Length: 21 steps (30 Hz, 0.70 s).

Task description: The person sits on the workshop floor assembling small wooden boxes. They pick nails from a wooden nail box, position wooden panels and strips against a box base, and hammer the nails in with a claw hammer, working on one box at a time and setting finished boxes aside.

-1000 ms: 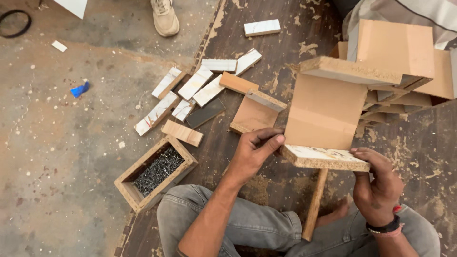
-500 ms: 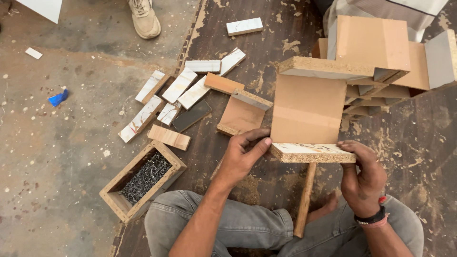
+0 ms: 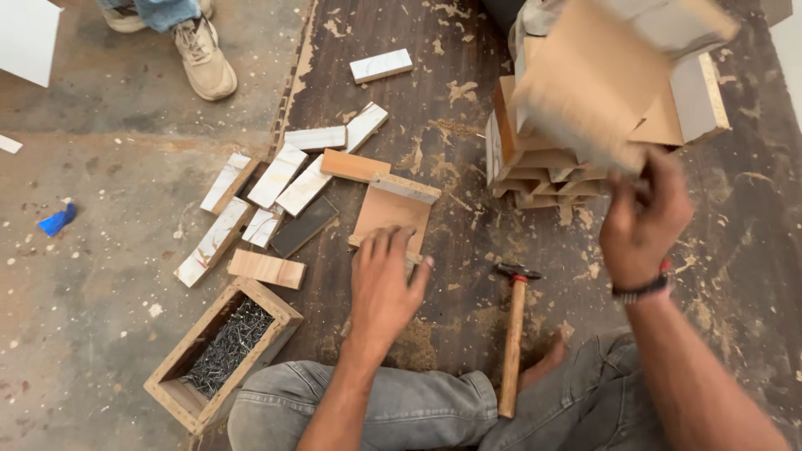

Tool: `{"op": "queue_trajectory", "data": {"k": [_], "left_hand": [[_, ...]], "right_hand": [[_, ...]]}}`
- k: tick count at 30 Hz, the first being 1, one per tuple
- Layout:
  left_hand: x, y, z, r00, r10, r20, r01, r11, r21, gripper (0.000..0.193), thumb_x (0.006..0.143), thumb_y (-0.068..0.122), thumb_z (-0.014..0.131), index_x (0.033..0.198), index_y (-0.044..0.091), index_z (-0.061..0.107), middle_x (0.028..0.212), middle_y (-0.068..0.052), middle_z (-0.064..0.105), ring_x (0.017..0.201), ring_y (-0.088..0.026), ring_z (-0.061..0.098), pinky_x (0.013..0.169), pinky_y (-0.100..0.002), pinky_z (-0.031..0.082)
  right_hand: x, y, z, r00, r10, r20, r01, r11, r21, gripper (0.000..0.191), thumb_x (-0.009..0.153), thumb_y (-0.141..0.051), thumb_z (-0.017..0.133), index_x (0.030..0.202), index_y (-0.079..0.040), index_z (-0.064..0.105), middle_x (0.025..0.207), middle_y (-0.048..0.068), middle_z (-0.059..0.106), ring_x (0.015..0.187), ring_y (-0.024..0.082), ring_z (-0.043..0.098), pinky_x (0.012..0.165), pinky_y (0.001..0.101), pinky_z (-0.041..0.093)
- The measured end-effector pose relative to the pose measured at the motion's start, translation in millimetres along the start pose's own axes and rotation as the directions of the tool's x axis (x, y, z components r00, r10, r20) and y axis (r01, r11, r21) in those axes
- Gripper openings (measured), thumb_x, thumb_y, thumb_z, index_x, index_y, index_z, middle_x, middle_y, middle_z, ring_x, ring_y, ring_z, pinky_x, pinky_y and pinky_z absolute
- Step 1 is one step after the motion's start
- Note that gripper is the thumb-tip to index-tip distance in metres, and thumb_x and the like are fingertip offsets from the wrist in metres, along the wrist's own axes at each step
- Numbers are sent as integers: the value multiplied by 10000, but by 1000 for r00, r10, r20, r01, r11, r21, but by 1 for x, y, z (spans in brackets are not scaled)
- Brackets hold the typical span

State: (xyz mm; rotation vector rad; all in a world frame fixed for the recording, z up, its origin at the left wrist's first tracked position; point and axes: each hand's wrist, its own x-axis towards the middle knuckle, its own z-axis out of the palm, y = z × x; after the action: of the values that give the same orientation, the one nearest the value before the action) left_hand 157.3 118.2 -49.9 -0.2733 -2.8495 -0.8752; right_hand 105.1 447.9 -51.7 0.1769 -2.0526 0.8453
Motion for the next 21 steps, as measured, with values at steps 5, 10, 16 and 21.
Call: {"op": "queue_trajectory", "data": {"k": [5, 10, 16, 21], "left_hand": [[-8, -6, 11, 976, -75, 204, 26, 972, 235, 1006, 734, 417, 857, 1515, 52, 340, 1544, -242, 400, 1340, -453, 461, 959, -576, 458], [-6, -22, 15, 984, -131, 122, 102, 970, 221, 1055, 704, 290, 881, 1513, -19, 279, 1466, -332, 439, 1127, -448, 619, 786, -494, 594], [2, -24, 13, 961, -207, 184, 163, 960, 229, 801, 763, 313, 851, 1381, 18, 435, 1129, -203, 691, 1011, -392, 682, 766, -527, 572], [3, -17, -17, 933, -233, 273, 187, 965, 183, 784, 693, 284, 833, 1384, 123, 502, 1173, -157, 713, 1016, -385, 696, 822, -523, 555]], "right_hand": [[38, 29, 36, 996, -24, 91, 26, 999, -23, 310, 1038, 32, 761, 1327, 31, 648, 1152, 161, 719, 1032, 229, 753, 920, 354, 622], [22, 30, 45, 978, 99, 186, -111, 992, 58, 446, 1049, -3, 752, 1465, 7, 592, 1314, 152, 673, 1152, 250, 738, 974, 352, 637], [-58, 11, 47, 821, 269, 503, -343, 937, 58, 393, 1040, -218, 739, 1375, -49, 623, 1273, 157, 696, 1101, 243, 685, 929, 377, 579], [-93, -15, 87, 470, 209, 857, -303, 951, -65, 501, 923, -327, 692, 1391, -169, 605, 1316, 100, 687, 1051, 234, 713, 895, 412, 588]]}}
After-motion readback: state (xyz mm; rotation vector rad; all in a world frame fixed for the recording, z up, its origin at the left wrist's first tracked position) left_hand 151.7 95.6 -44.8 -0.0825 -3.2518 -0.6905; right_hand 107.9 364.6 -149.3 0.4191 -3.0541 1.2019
